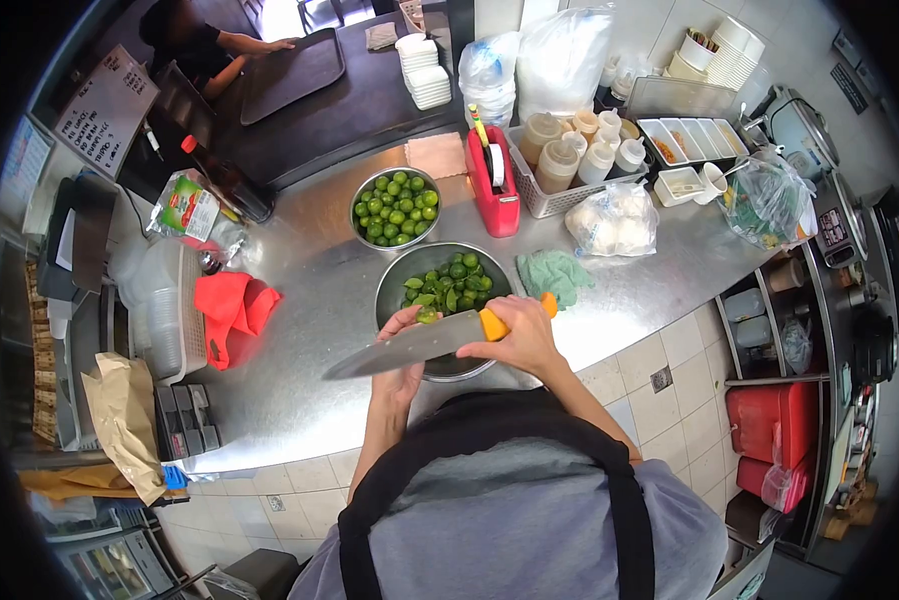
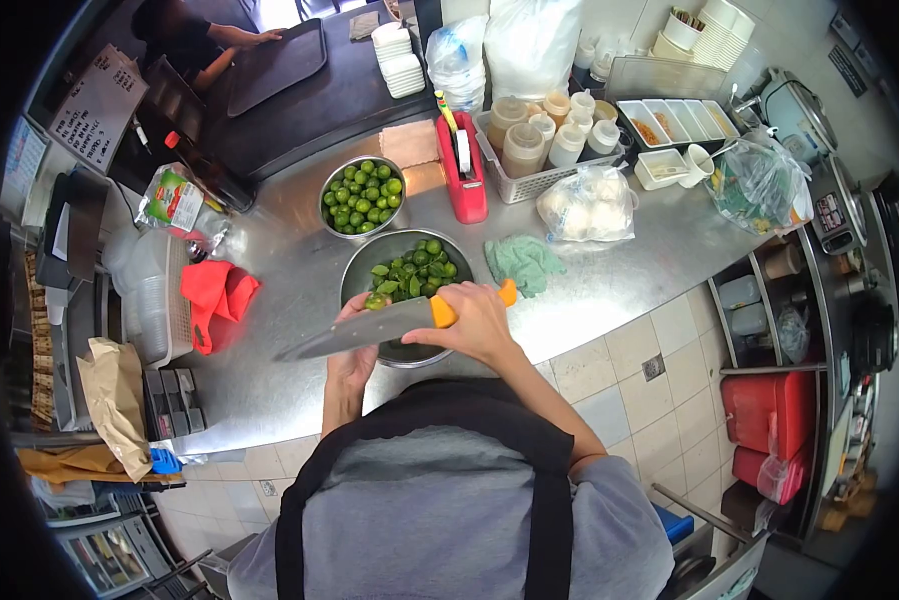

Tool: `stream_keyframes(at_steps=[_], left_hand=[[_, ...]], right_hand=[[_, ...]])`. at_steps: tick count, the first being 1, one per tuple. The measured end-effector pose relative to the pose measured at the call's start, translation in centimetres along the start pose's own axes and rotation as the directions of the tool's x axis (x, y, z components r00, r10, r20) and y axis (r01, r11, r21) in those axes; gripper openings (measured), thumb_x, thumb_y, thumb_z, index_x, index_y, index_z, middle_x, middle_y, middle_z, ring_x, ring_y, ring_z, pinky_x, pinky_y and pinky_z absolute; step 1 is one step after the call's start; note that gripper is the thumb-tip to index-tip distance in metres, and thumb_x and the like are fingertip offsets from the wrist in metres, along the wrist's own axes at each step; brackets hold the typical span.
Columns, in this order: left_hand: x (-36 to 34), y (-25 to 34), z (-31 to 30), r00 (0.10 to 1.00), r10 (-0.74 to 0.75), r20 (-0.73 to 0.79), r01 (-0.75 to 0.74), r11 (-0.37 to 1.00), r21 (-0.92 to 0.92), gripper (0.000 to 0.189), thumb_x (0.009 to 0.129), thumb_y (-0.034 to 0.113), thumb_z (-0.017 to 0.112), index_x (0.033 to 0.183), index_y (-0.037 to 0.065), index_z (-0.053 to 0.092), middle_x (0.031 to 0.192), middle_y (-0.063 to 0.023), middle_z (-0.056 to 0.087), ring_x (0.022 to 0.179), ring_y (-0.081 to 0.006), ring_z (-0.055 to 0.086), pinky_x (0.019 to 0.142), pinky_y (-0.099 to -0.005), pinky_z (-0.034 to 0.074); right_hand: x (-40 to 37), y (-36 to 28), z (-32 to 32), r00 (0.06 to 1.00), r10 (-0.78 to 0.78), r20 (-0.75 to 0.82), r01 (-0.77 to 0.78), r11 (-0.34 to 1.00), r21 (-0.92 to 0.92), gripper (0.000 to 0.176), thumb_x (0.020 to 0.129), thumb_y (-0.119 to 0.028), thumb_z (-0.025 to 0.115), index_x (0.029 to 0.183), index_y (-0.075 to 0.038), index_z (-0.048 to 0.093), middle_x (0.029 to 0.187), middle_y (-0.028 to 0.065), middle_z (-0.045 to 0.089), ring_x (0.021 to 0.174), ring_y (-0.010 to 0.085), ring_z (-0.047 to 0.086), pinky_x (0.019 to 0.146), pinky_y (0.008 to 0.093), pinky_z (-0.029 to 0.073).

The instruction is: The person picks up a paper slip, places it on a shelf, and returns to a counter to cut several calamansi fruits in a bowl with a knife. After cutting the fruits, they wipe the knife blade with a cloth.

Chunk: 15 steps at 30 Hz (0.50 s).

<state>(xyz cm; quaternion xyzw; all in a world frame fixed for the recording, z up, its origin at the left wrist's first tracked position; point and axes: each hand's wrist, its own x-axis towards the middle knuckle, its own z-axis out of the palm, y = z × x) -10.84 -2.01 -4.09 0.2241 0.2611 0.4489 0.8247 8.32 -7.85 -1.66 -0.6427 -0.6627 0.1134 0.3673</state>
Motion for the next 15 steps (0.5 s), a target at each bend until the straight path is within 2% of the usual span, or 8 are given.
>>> stream_keyframes(at_steps=[2, 3, 7, 10, 13, 15], left_hand=[[-0.3, 0.4, -0.1, 0.999, 0.037, -0.015, -0.037, 0.999, 0.029, 0.029, 0.087, 0.007, 0.056, 0.113, -0.002, 0.048, 0.107, -0.0168, 0.059, 0.098, -0.0232, 0.060, 0.089, -0.0315, 0.050], [-0.3, 0.1, -0.1, 1.000, 0.016, -0.010, -0.016, 1.000, 0.022, 0.029, 0.087, 0.008, 0.056, 0.113, -0.002, 0.048, 0.107, -0.0162, 0.059, 0.098, -0.0225, 0.060, 0.089, -0.0313, 0.050], [-0.1, -1.0, -0.4, 0.998, -0.063, 0.006, 0.063, 0.998, 0.000, 0.029, 0.086, 0.006, 0.057, 0.113, -0.003, 0.050, 0.105, -0.0132, 0.060, 0.095, -0.0191, 0.060, 0.087, -0.0289, 0.050], [-0.2, -0.4, 0.2, 0.999, -0.035, -0.005, 0.035, 0.999, 0.020, 0.029, 0.086, 0.006, 0.056, 0.113, -0.003, 0.051, 0.104, -0.0115, 0.060, 0.094, -0.0181, 0.061, 0.086, -0.0286, 0.050], [-0.5, 0.0, 0.0, 0.999, -0.040, -0.014, 0.039, 0.999, -0.018, 0.030, 0.087, 0.008, 0.057, 0.114, -0.002, 0.050, 0.106, -0.0112, 0.059, 0.094, -0.0178, 0.061, 0.084, -0.0292, 0.052], [-0.4, 0.3, -0.2, 0.997, -0.074, 0.008, 0.074, 0.996, -0.051, 0.029, 0.087, 0.010, 0.058, 0.113, -0.001, 0.051, 0.104, -0.0109, 0.060, 0.093, -0.0171, 0.061, 0.081, -0.0287, 0.052]], right_hand=[[-0.3, 1.5, 0.3, 0.998, 0.068, 0.009, -0.068, 0.998, 0.014, 0.059, 0.051, -0.056, 0.079, 0.069, -0.003, 0.058, 0.065, 0.0091, 0.055, 0.064, 0.0276, 0.055, 0.059, 0.0373, 0.039], [-0.1, 1.0, 0.2, 0.999, 0.036, -0.028, -0.037, 0.999, -0.012, 0.059, 0.051, -0.056, 0.079, 0.069, -0.003, 0.058, 0.064, 0.0090, 0.055, 0.064, 0.0276, 0.055, 0.059, 0.0379, 0.040], [0.8, -1.7, 0.0, 0.996, -0.093, 0.001, 0.093, 0.996, 0.011, 0.060, 0.050, -0.055, 0.079, 0.069, -0.002, 0.058, 0.065, 0.0091, 0.056, 0.064, 0.0288, 0.056, 0.059, 0.0389, 0.041], [0.9, -0.6, -0.1, 0.997, -0.069, -0.025, 0.069, 0.997, 0.027, 0.060, 0.051, -0.056, 0.079, 0.068, -0.002, 0.058, 0.064, 0.0097, 0.056, 0.064, 0.0289, 0.055, 0.058, 0.0386, 0.041], [0.6, 1.0, 0.1, 1.000, 0.004, -0.014, -0.005, 1.000, -0.008, 0.062, 0.055, -0.064, 0.073, 0.061, -0.005, 0.054, 0.062, 0.0095, 0.056, 0.062, 0.0280, 0.057, 0.059, 0.0373, 0.040], [0.4, 1.6, -0.2, 0.999, 0.033, 0.000, -0.033, 0.999, 0.003, 0.059, 0.055, -0.057, 0.076, 0.063, -0.002, 0.055, 0.062, 0.0114, 0.054, 0.060, 0.0289, 0.055, 0.055, 0.0379, 0.040]])
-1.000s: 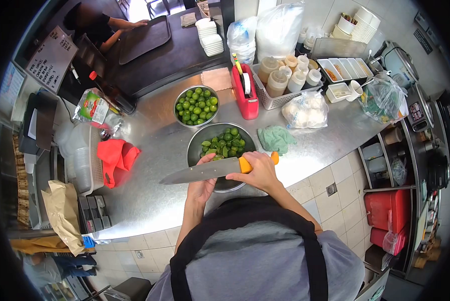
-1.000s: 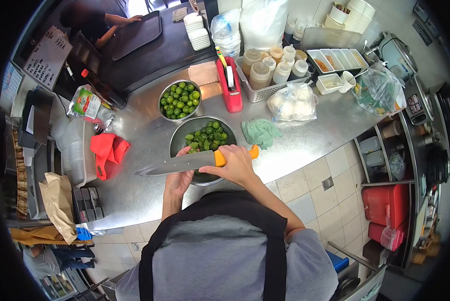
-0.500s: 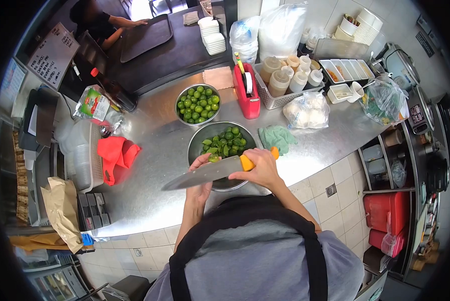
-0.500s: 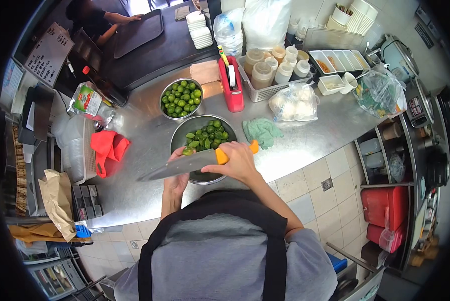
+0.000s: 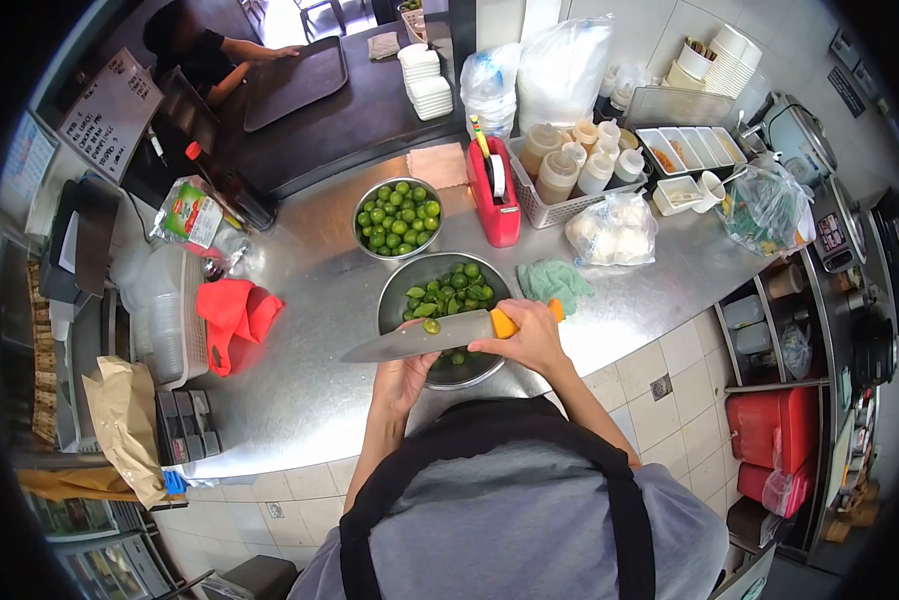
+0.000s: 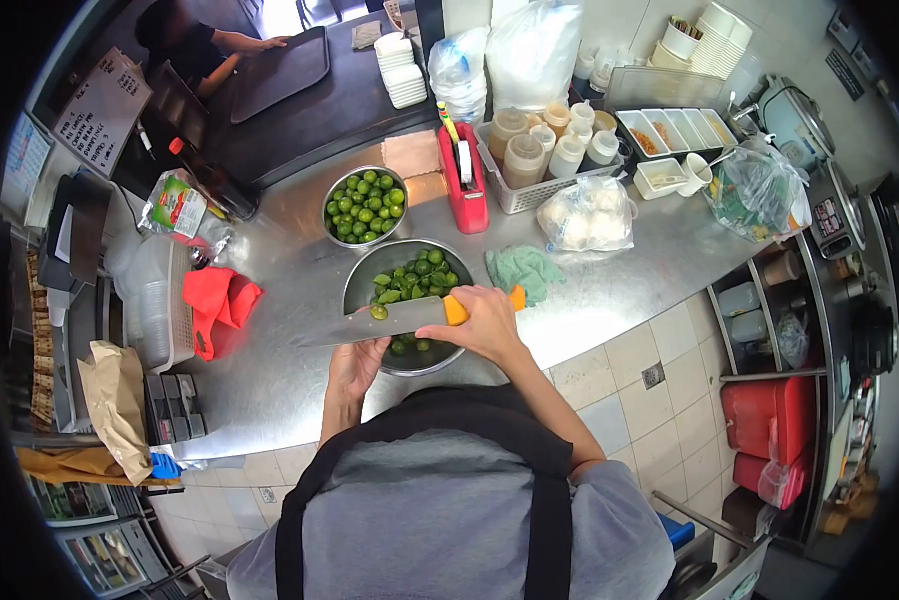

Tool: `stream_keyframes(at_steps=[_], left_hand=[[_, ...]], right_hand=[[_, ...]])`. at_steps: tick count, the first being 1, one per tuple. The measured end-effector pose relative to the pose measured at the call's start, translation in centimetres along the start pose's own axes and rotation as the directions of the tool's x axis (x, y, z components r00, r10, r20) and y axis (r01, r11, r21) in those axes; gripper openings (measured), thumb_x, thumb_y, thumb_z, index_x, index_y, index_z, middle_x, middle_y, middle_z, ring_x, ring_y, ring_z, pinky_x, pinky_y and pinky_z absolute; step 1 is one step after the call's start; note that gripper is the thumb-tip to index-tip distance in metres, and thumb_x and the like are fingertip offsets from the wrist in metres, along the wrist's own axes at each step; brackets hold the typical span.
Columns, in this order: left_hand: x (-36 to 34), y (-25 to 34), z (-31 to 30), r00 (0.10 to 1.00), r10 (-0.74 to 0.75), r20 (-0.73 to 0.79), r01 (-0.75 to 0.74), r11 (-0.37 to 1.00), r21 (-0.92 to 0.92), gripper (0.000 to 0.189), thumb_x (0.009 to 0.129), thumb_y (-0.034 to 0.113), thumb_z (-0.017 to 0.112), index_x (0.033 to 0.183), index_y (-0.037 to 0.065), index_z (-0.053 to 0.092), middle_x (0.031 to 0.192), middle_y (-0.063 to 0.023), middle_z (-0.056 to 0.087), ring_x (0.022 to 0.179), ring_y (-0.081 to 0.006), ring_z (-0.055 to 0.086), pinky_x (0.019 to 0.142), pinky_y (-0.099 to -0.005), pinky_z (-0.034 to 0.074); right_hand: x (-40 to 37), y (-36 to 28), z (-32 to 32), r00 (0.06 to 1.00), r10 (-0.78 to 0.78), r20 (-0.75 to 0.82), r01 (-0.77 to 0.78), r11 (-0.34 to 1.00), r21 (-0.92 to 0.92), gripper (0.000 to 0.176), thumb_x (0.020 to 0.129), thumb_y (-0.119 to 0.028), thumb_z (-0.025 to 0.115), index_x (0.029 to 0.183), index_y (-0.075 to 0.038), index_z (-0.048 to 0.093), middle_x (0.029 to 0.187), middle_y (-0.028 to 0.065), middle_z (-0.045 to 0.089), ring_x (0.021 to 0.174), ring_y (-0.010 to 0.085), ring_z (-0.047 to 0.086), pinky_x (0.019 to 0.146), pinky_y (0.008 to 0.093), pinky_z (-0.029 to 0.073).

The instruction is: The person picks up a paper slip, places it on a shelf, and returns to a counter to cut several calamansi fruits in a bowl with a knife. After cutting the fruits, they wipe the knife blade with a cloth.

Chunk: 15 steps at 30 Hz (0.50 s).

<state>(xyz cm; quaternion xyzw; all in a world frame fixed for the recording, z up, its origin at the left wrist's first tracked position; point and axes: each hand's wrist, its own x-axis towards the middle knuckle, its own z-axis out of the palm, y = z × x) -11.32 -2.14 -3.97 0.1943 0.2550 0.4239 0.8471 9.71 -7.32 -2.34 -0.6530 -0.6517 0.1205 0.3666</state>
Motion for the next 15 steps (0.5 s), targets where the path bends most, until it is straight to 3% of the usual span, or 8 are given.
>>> stream_keyframes(at_steps=[2, 5, 6, 8, 11, 14, 15], left_hand=[[0.2, 0.4, -0.1, 0.998, -0.045, 0.040, 0.046, 0.999, -0.018, 0.026, 0.087, 0.010, 0.059, 0.110, -0.001, 0.054, 0.100, -0.0101, 0.062, 0.090, -0.0159, 0.062, 0.076, -0.0274, 0.054], [3.2, 1.9, 0.4, 0.991, 0.132, -0.013, -0.117, 0.921, 0.372, 0.020, 0.086, 0.009, 0.061, 0.102, -0.001, 0.059, 0.092, -0.0095, 0.064, 0.082, -0.0146, 0.063, 0.068, -0.0229, 0.052], [4.7, 2.7, 0.1, 0.977, 0.209, -0.046, -0.152, 0.828, 0.540, 0.017, 0.082, 0.005, 0.064, 0.098, -0.002, 0.062, 0.088, -0.0091, 0.066, 0.076, -0.0140, 0.064, 0.064, -0.0213, 0.051], [8.6, 3.7, -0.5, 0.906, 0.422, 0.027, -0.304, 0.605, 0.736, 0.021, 0.080, 0.003, 0.067, 0.098, -0.006, 0.061, 0.093, -0.0113, 0.065, 0.072, -0.0143, 0.063, 0.063, -0.0223, 0.051], [13.3, 4.3, -1.2, 0.839, 0.529, 0.131, -0.425, 0.486, 0.764, 0.021, 0.077, 0.001, 0.068, 0.097, -0.004, 0.062, 0.103, -0.0120, 0.064, 0.072, -0.0145, 0.063, 0.061, -0.0248, 0.051], [13.7, 4.3, 1.2, 0.784, 0.503, 0.365, -0.423, 0.002, 0.906, 0.023, 0.074, 0.003, 0.069, 0.096, 0.001, 0.064, 0.106, -0.0106, 0.061, 0.079, -0.0196, 0.063, 0.064, -0.0315, 0.051], [13.8, 4.1, 1.9, 0.782, 0.414, 0.466, -0.457, -0.127, 0.880, 0.024, 0.072, 0.003, 0.069, 0.096, 0.003, 0.065, 0.103, -0.0105, 0.060, 0.081, -0.0213, 0.062, 0.066, -0.0337, 0.050]], right_hand=[[-0.1, 0.2, -0.4, 0.999, 0.036, 0.019, -0.036, 0.999, 0.013, 0.058, 0.057, -0.054, 0.077, 0.065, -0.001, 0.055, 0.062, 0.0125, 0.053, 0.059, 0.0294, 0.054, 0.053, 0.0380, 0.039], [-0.2, -0.1, -1.0, 0.984, 0.146, 0.097, -0.151, 0.988, 0.039, 0.058, 0.061, -0.055, 0.075, 0.065, -0.001, 0.055, 0.061, 0.0126, 0.053, 0.057, 0.0288, 0.053, 0.053, 0.0374, 0.039], [-0.2, -0.3, -1.3, 0.966, 0.211, 0.151, -0.219, 0.975, 0.041, 0.057, 0.063, -0.056, 0.074, 0.066, -0.001, 0.055, 0.061, 0.0125, 0.053, 0.057, 0.0281, 0.053, 0.053, 0.0370, 0.039], [-0.4, -0.5, -1.2, 0.933, 0.291, 0.211, -0.310, 0.948, 0.065, 0.057, 0.066, -0.057, 0.071, 0.068, -0.002, 0.057, 0.060, 0.0122, 0.053, 0.056, 0.0265, 0.053, 0.054, 0.0365, 0.039], [-0.9, -0.6, -0.8, 0.918, 0.333, 0.217, -0.368, 0.918, 0.149, 0.060, 0.068, -0.061, 0.067, 0.068, -0.002, 0.058, 0.057, 0.0129, 0.053, 0.055, 0.0266, 0.053, 0.054, 0.0374, 0.040], [-1.4, -1.2, -0.8, 0.898, 0.360, 0.252, -0.414, 0.886, 0.209, 0.068, 0.069, -0.066, 0.063, 0.062, 0.001, 0.055, 0.055, 0.0165, 0.052, 0.054, 0.0310, 0.052, 0.055, 0.0405, 0.041], [-1.4, -1.1, -0.6, 0.897, 0.353, 0.266, -0.414, 0.883, 0.222, 0.068, 0.070, -0.066, 0.062, 0.062, 0.001, 0.055, 0.056, 0.0167, 0.052, 0.054, 0.0312, 0.052, 0.055, 0.0407, 0.041]])
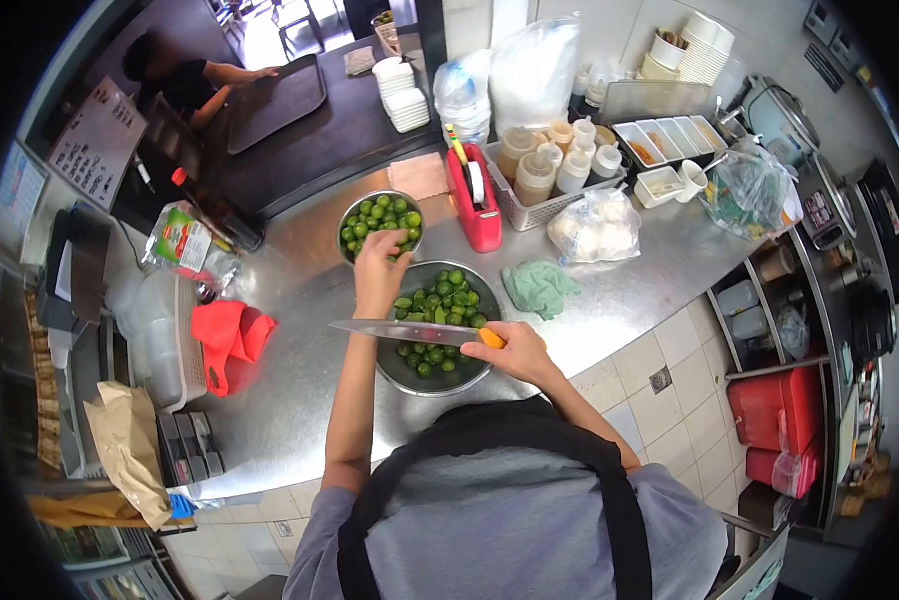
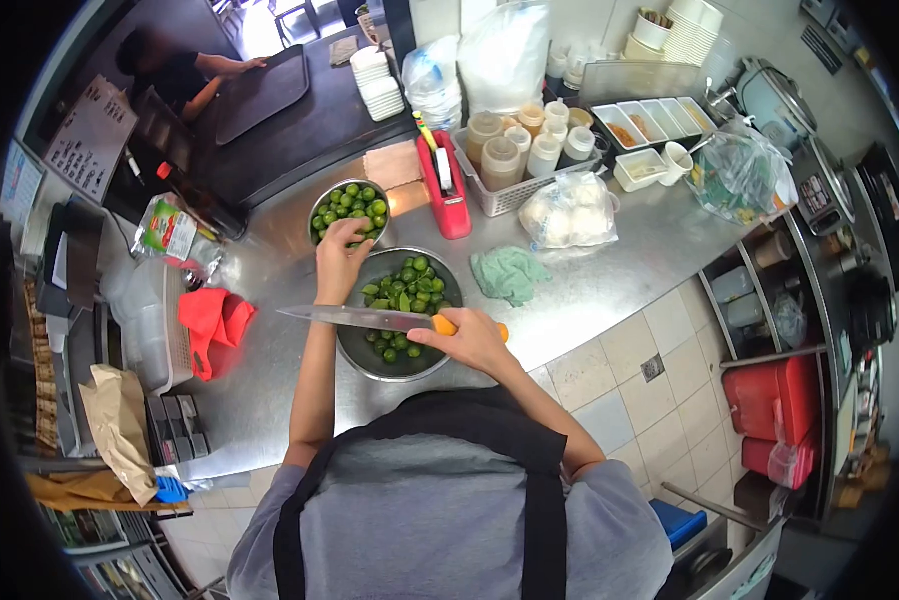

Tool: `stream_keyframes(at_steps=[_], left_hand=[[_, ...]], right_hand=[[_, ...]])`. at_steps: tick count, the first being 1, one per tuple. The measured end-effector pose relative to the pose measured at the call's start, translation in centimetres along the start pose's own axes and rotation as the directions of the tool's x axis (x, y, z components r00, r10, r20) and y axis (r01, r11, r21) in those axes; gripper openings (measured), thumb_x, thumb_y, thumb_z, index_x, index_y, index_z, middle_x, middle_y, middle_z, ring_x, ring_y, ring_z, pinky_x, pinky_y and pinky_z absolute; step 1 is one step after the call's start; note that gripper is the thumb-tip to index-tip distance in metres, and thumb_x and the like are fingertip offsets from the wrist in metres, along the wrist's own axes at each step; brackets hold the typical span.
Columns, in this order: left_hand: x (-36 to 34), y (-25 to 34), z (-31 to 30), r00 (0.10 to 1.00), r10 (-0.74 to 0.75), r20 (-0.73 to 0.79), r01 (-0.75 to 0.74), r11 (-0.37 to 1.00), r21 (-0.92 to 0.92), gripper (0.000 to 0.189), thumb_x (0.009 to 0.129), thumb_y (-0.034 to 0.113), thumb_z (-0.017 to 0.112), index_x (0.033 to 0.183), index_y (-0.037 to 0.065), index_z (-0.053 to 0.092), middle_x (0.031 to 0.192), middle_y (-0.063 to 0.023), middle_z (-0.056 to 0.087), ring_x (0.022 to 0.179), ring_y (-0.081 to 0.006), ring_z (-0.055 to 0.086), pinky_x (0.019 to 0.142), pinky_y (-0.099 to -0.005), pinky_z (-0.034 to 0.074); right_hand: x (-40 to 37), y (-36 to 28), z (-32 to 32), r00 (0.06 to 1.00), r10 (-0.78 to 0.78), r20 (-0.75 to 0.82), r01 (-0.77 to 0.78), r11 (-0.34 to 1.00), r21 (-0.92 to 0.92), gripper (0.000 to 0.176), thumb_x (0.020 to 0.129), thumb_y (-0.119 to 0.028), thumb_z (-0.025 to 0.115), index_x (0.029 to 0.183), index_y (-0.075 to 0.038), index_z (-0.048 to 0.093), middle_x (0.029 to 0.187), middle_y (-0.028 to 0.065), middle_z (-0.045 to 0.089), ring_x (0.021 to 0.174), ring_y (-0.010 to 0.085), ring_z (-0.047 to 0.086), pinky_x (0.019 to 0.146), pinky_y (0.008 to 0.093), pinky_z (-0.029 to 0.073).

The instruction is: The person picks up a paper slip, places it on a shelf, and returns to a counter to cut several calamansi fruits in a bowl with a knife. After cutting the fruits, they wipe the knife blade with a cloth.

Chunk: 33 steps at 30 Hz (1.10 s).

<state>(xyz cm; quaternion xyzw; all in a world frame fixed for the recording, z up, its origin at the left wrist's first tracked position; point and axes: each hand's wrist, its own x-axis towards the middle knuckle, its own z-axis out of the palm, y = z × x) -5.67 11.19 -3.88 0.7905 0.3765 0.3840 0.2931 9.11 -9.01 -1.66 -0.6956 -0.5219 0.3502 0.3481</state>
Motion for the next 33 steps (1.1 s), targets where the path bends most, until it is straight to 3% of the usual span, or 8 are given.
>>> stream_keyframes(at_steps=[3, 6, 10, 19, 20, 22, 27, 33], left_hand=[[0.1, 0.9, 2.2, 0.926, 0.293, 0.239, -0.340, 0.921, 0.188, 0.022, 0.066, 0.014, 0.074, 0.086, 0.005, 0.069, 0.089, -0.0107, 0.053, 0.090, -0.0275, 0.054, 0.075, -0.0407, 0.046], [-1.1, 2.0, 4.4, 0.931, 0.164, 0.326, -0.324, 0.783, 0.531, 0.023, 0.063, 0.023, 0.076, 0.073, 0.004, 0.069, 0.093, -0.0103, 0.050, 0.091, -0.0269, 0.049, 0.072, -0.0387, 0.044], [-1.8, 2.0, 6.3, 0.973, 0.126, 0.196, -0.223, 0.747, 0.626, 0.026, 0.060, 0.028, 0.078, 0.066, 0.005, 0.068, 0.095, -0.0088, 0.046, 0.094, -0.0276, 0.043, 0.075, -0.0378, 0.039], [-4.5, 2.3, 2.9, 0.997, 0.067, 0.047, -0.069, 0.997, 0.031, 0.025, 0.070, 0.014, 0.074, 0.091, 0.003, 0.064, 0.098, -0.0097, 0.053, 0.097, -0.0266, 0.052, 0.080, -0.0376, 0.044], [-5.1, 3.1, 1.9, 0.985, -0.127, 0.116, 0.154, 0.951, -0.268, 0.026, 0.074, 0.013, 0.072, 0.096, 0.003, 0.062, 0.102, -0.0106, 0.054, 0.098, -0.0268, 0.054, 0.080, -0.0359, 0.045], [-6.6, 4.8, -0.1, 0.832, -0.396, 0.389, 0.548, 0.479, -0.685, 0.028, 0.081, 0.012, 0.067, 0.105, 0.002, 0.058, 0.110, -0.0123, 0.055, 0.101, -0.0270, 0.058, 0.081, -0.0327, 0.049], [-9.9, 5.5, -2.5, 0.802, -0.354, 0.481, 0.532, 0.060, -0.844, 0.036, 0.086, 0.007, 0.060, 0.119, -0.002, 0.048, 0.112, -0.0137, 0.057, 0.105, -0.0264, 0.058, 0.090, -0.0326, 0.050], [-12.1, 5.2, -2.5, 0.840, -0.382, 0.385, 0.448, 0.089, -0.889, 0.039, 0.085, 0.007, 0.060, 0.121, -0.004, 0.046, 0.112, -0.0176, 0.057, 0.105, -0.0241, 0.058, 0.090, -0.0315, 0.050]], right_hand=[[0.1, 0.7, 0.8, 0.999, -0.011, 0.053, 0.008, 0.998, 0.057, 0.069, 0.072, -0.067, 0.059, 0.063, 0.002, 0.056, 0.055, 0.0173, 0.051, 0.054, 0.0322, 0.052, 0.055, 0.0420, 0.040], [0.3, 1.3, 1.3, 0.997, -0.001, 0.072, -0.008, 0.993, 0.118, 0.069, 0.072, -0.067, 0.059, 0.062, 0.002, 0.056, 0.055, 0.0172, 0.051, 0.055, 0.0324, 0.053, 0.055, 0.0424, 0.040], [0.0, 0.8, 0.9, 0.998, 0.001, 0.062, -0.005, 0.999, 0.054, 0.070, 0.072, -0.067, 0.060, 0.062, 0.001, 0.055, 0.056, 0.0171, 0.051, 0.055, 0.0328, 0.053, 0.055, 0.0427, 0.040], [-0.4, -0.4, 0.0, 0.999, -0.032, -0.034, 0.031, 0.999, -0.022, 0.067, 0.069, -0.067, 0.062, 0.065, 0.000, 0.057, 0.056, 0.0171, 0.054, 0.057, 0.0336, 0.056, 0.056, 0.0423, 0.042], [-0.5, -0.6, -0.3, 0.997, -0.036, -0.066, 0.034, 0.999, -0.030, 0.067, 0.068, -0.067, 0.063, 0.065, 0.000, 0.057, 0.057, 0.0171, 0.055, 0.058, 0.0336, 0.057, 0.056, 0.0423, 0.042], [-0.6, -0.7, -0.6, 0.993, -0.050, -0.103, 0.043, 0.997, -0.063, 0.063, 0.068, -0.063, 0.066, 0.067, -0.001, 0.058, 0.057, 0.0159, 0.054, 0.056, 0.0314, 0.056, 0.055, 0.0405, 0.042], [-0.2, -1.1, -0.1, 0.962, -0.208, -0.179, 0.163, 0.958, -0.235, 0.061, 0.064, -0.058, 0.072, 0.064, -0.001, 0.053, 0.057, 0.0149, 0.053, 0.054, 0.0307, 0.054, 0.052, 0.0392, 0.040], [-0.1, -1.3, 0.6, 0.938, -0.289, -0.190, 0.228, 0.930, -0.287, 0.064, 0.061, -0.063, 0.071, 0.061, -0.002, 0.052, 0.062, 0.0139, 0.057, 0.057, 0.0317, 0.056, 0.054, 0.0404, 0.041]])
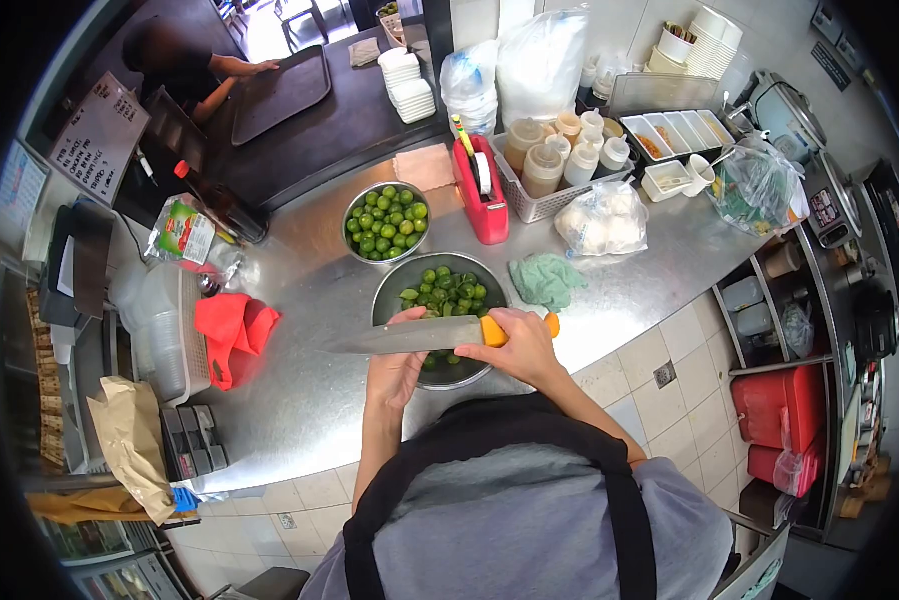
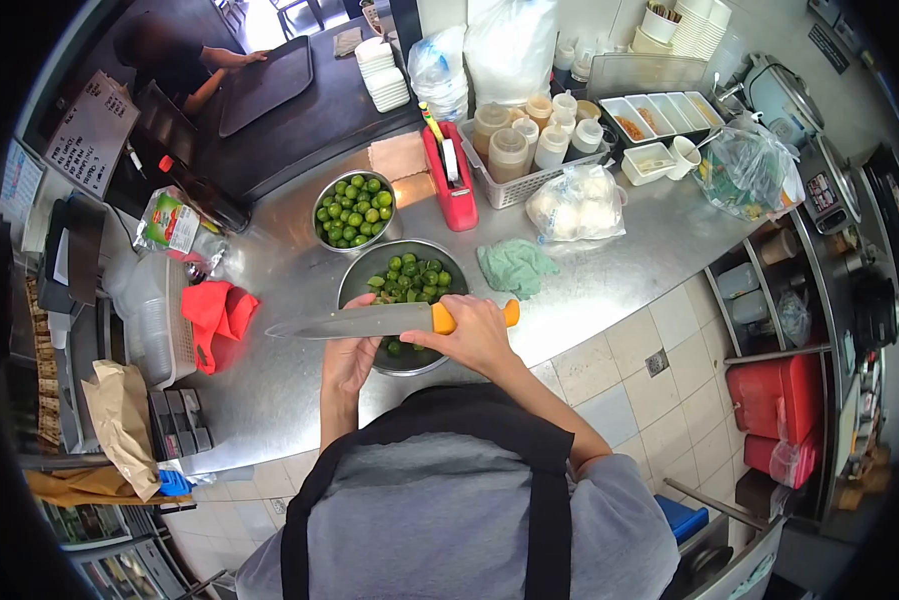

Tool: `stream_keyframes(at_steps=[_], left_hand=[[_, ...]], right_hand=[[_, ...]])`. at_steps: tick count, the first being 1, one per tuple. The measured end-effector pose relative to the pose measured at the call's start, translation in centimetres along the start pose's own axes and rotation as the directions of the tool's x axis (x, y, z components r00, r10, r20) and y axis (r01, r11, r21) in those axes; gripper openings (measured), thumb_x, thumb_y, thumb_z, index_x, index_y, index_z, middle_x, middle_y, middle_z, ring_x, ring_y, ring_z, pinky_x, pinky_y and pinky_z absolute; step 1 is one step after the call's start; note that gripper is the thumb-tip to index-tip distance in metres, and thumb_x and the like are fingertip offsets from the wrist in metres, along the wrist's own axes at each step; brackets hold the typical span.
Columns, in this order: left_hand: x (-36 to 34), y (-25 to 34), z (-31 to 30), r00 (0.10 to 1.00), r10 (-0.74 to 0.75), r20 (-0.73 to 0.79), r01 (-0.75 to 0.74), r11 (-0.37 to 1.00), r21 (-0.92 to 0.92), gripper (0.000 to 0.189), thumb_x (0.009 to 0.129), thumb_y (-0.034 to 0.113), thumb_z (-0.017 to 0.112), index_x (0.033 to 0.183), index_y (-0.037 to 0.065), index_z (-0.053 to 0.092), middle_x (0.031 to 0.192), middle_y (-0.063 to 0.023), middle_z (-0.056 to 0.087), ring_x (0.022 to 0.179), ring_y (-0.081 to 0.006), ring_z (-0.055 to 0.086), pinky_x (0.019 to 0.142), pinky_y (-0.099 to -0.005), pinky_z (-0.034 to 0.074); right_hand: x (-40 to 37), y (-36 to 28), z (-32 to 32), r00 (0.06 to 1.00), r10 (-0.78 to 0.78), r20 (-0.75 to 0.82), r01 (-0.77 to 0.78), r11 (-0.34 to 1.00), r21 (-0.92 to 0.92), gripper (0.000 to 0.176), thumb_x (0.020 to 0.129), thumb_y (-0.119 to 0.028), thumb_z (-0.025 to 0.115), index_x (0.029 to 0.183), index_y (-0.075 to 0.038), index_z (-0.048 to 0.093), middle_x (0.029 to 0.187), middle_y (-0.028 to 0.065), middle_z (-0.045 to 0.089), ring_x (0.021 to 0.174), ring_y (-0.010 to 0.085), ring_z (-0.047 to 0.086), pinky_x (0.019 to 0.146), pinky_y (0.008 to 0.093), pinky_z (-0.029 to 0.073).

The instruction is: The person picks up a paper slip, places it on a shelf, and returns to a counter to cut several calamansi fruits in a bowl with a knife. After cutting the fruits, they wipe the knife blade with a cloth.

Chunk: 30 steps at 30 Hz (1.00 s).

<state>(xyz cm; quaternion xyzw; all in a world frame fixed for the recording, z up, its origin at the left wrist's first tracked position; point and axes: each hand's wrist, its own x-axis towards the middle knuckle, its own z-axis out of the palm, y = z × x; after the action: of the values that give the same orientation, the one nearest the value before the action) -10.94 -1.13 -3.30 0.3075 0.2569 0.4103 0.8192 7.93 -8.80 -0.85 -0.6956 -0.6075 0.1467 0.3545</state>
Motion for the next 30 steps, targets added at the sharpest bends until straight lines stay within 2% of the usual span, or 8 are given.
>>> stream_keyframes(at_steps=[3, 6, 12, 16, 22, 25, 28, 30], left_hand=[[-0.4, 0.3, 1.2, 0.999, -0.002, -0.033, 0.001, 1.000, -0.013, 0.040, 0.084, 0.009, 0.062, 0.119, -0.004, 0.048, 0.111, -0.0131, 0.057, 0.105, -0.0213, 0.057, 0.091, -0.0303, 0.047], [-0.5, 0.3, 1.3, 0.999, -0.035, -0.036, 0.034, 0.998, -0.050, 0.040, 0.084, 0.010, 0.063, 0.118, -0.004, 0.048, 0.112, -0.0135, 0.057, 0.104, -0.0218, 0.057, 0.093, -0.0309, 0.046], [-0.6, -0.8, 0.9, 0.995, 0.071, -0.076, -0.066, 0.995, 0.070, 0.036, 0.086, 0.014, 0.060, 0.116, -0.004, 0.051, 0.113, -0.0175, 0.058, 0.104, -0.0245, 0.058, 0.093, -0.0323, 0.047], [-0.8, -0.7, 1.5, 0.978, 0.131, -0.165, -0.112, 0.987, 0.115, 0.033, 0.081, 0.002, 0.064, 0.111, -0.005, 0.052, 0.111, -0.0145, 0.058, 0.104, -0.0222, 0.058, 0.093, -0.0324, 0.045], [-0.6, -0.8, 2.3, 0.960, 0.182, -0.214, -0.154, 0.978, 0.140, 0.022, 0.077, -0.010, 0.061, 0.097, -0.002, 0.057, 0.107, -0.0130, 0.060, 0.099, -0.0212, 0.060, 0.088, -0.0319, 0.048], [-0.6, -1.5, 1.7, 0.958, 0.202, -0.205, -0.191, 0.979, 0.069, 0.019, 0.077, -0.011, 0.060, 0.092, 0.001, 0.058, 0.107, -0.0121, 0.061, 0.099, -0.0199, 0.060, 0.087, -0.0307, 0.049], [-0.5, -1.9, 1.3, 0.954, 0.206, -0.217, -0.196, 0.978, 0.066, 0.019, 0.078, -0.012, 0.060, 0.090, 0.003, 0.058, 0.109, -0.0111, 0.060, 0.100, -0.0187, 0.059, 0.086, -0.0298, 0.049], [-0.5, -1.8, 1.3, 0.956, 0.202, -0.212, -0.192, 0.979, 0.068, 0.021, 0.078, -0.012, 0.060, 0.090, 0.005, 0.058, 0.110, -0.0104, 0.060, 0.099, -0.0177, 0.059, 0.085, -0.0291, 0.049]], right_hand=[[0.0, -0.3, 0.1, 0.999, -0.035, -0.022, 0.035, 0.999, -0.011, 0.064, 0.060, -0.065, 0.070, 0.061, -0.003, 0.053, 0.063, 0.0118, 0.058, 0.059, 0.0296, 0.057, 0.057, 0.0398, 0.041], [0.1, -0.7, 0.2, 0.995, -0.086, -0.052, 0.085, 0.996, -0.029, 0.063, 0.059, -0.064, 0.071, 0.062, -0.004, 0.053, 0.063, 0.0101, 0.057, 0.061, 0.0279, 0.056, 0.059, 0.0385, 0.040], [0.2, -1.2, 0.1, 0.983, -0.151, -0.101, 0.148, 0.988, -0.041, 0.060, 0.058, -0.059, 0.075, 0.063, -0.003, 0.053, 0.062, 0.0098, 0.054, 0.061, 0.0287, 0.053, 0.058, 0.0386, 0.039], [-0.2, -0.8, 1.0, 0.994, -0.094, -0.055, 0.093, 0.995, -0.016, 0.060, 0.060, -0.058, 0.074, 0.065, -0.002, 0.054, 0.064, 0.0110, 0.056, 0.061, 0.0299, 0.054, 0.058, 0.0381, 0.041], [-0.2, -0.8, 1.4, 0.943, 0.185, 0.277, -0.246, 0.947, 0.208, 0.062, 0.071, -0.062, 0.066, 0.061, -0.002, 0.055, 0.055, 0.0092, 0.054, 0.050, 0.0248, 0.054, 0.051, 0.0335, 0.042], [-0.4, -0.1, 2.8, 0.913, 0.190, 0.361, -0.364, 0.778, 0.513, 0.059, 0.078, -0.059, 0.061, 0.060, -0.004, 0.054, 0.051, 0.0034, 0.050, 0.047, 0.0144, 0.049, 0.048, 0.0292, 0.039], [-0.2, 0.1, 2.8, 0.817, 0.148, 0.558, -0.504, 0.654, 0.564, 0.053, 0.089, -0.050, 0.051, 0.062, -0.004, 0.054, 0.056, -0.0016, 0.047, 0.052, 0.0085, 0.043, 0.050, 0.0244, 0.034], [-0.3, 0.4, 3.2, 0.802, 0.098, 0.589, -0.534, 0.560, 0.634, 0.055, 0.090, -0.052, 0.047, 0.062, -0.005, 0.054, 0.055, -0.0012, 0.047, 0.052, 0.0082, 0.041, 0.049, 0.0234, 0.033]])
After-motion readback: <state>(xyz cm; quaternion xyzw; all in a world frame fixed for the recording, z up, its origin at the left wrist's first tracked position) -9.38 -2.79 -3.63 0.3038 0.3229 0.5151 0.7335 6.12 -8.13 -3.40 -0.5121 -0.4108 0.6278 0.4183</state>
